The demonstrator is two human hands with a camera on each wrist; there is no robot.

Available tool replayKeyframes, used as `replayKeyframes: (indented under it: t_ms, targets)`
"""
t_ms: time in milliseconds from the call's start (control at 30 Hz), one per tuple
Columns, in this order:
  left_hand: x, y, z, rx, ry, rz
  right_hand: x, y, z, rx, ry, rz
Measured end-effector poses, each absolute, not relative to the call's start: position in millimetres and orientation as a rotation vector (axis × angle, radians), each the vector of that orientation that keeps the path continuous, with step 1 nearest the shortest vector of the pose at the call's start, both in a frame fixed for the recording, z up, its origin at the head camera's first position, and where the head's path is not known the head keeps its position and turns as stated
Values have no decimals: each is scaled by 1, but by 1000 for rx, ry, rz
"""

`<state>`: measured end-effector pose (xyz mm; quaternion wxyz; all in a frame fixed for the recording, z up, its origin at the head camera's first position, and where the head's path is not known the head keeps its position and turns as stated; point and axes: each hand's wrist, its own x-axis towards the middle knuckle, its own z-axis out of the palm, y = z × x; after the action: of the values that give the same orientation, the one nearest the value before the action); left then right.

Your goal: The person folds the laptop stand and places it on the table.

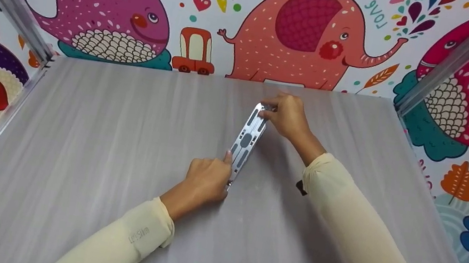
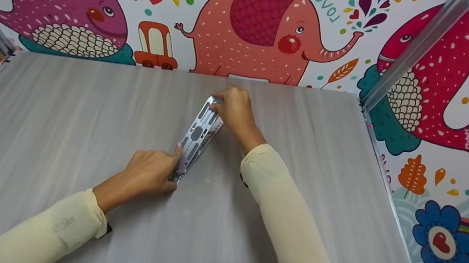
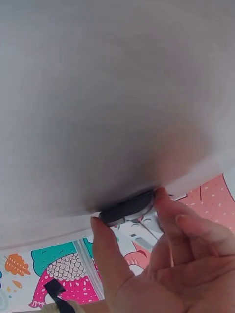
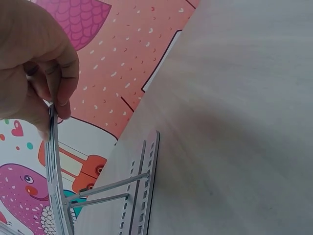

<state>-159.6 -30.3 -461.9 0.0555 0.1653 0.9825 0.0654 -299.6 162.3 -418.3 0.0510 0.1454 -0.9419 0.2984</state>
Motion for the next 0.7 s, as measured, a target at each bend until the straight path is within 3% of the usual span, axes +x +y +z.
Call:
replayKeyframes:
  t_ms: [700]
  targets:
    - [-173,-47,-459,662,2929,100,-277,188,-414,369,-2892,911]
